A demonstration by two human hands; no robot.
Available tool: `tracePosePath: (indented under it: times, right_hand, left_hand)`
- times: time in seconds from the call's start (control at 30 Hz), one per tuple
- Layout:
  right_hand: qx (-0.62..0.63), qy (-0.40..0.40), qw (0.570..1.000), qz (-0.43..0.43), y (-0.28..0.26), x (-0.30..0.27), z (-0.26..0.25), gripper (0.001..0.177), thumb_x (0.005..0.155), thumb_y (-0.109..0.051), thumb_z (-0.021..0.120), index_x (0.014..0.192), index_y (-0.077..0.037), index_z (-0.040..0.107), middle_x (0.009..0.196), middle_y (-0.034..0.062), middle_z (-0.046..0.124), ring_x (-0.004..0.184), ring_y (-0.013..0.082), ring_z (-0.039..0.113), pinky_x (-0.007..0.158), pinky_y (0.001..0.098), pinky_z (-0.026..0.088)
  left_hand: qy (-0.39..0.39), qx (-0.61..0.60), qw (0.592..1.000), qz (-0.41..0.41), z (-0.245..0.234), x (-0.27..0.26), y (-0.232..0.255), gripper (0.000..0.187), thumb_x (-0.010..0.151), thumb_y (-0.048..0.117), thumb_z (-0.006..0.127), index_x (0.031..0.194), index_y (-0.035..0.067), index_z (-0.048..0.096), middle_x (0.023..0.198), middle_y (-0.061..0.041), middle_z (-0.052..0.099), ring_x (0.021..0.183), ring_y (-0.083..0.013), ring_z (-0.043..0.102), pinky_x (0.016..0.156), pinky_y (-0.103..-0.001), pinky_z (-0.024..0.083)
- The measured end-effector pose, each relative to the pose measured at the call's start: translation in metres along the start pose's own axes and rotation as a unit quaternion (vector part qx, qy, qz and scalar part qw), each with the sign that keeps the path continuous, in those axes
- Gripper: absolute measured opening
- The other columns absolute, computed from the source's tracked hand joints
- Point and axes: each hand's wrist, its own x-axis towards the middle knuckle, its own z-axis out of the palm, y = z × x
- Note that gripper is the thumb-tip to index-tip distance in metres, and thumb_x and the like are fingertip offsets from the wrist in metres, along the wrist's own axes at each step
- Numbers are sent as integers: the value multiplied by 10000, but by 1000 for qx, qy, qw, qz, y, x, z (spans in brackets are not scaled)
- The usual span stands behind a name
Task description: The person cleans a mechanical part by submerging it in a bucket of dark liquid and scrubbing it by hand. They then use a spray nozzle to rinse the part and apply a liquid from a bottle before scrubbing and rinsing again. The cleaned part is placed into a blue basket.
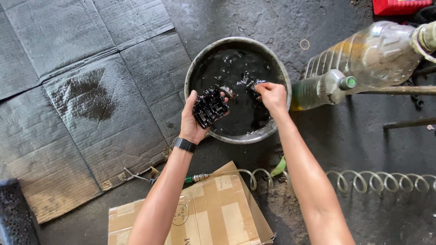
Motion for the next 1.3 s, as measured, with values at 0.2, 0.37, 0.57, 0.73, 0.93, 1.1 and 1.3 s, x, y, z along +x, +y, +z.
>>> tracePosePath:
  times: [0.2,0.37,0.57,0.73,0.93,1.1,1.3]
  right_hand:
    - [148,-91,983,54,14,-4,-13,217,1000,-178,687,1006,26,761,814,86,746,622,111,655,583,275,559]
    - [150,-94,983,42,-6,-18,-7,238,1012,-186,679,987,40,748,812,102,761,628,120,678,599,273,572]
    - [58,-99,990,-77,-80,-82,5,216,1012,-147,648,987,42,749,816,89,758,657,111,692,611,264,584]
    - [-25,-115,982,-148,-135,-132,21,182,969,-140,682,998,18,768,791,66,764,664,92,697,593,255,564]
    - [-108,-98,958,-249,-146,-146,44,171,928,-140,716,980,18,760,754,168,730,609,208,705,569,333,531]
    - [-109,-111,958,-241,-136,-149,54,163,947,-151,701,896,4,699,744,167,723,660,296,735,593,379,549]
    - [-184,-106,931,-297,-131,-148,50,271,889,-220,787,798,-7,646,608,158,664,583,334,682,531,413,491]
  left_hand:
    - [-6,-11,1000,-13,-4,4,-5,674,1033,489,522,1394,-80,529,1325,-254,653,1205,-386,661,1009,-575,554]
    - [-14,-10,1000,-9,-3,3,-6,675,1043,496,511,1401,-76,536,1318,-244,658,1195,-381,668,1011,-572,550]
    - [-2,-34,999,-6,0,7,-5,714,1010,563,525,1388,-42,566,1282,-200,684,1152,-361,685,999,-569,561]
    - [26,-61,998,-21,-7,16,-15,793,991,659,528,1366,-36,595,1257,-182,697,1107,-334,696,985,-531,567]
    - [-31,-93,995,-12,11,17,-20,953,906,788,468,1322,-59,597,1228,-210,705,1086,-328,703,996,-446,572]
    - [19,-87,995,53,3,19,-25,873,953,772,481,1414,38,581,1295,-127,683,1112,-290,673,1010,-441,550]
    - [20,-89,996,1,0,15,-19,1016,878,852,433,1386,-15,582,1267,-156,699,1094,-301,688,1005,-429,560]
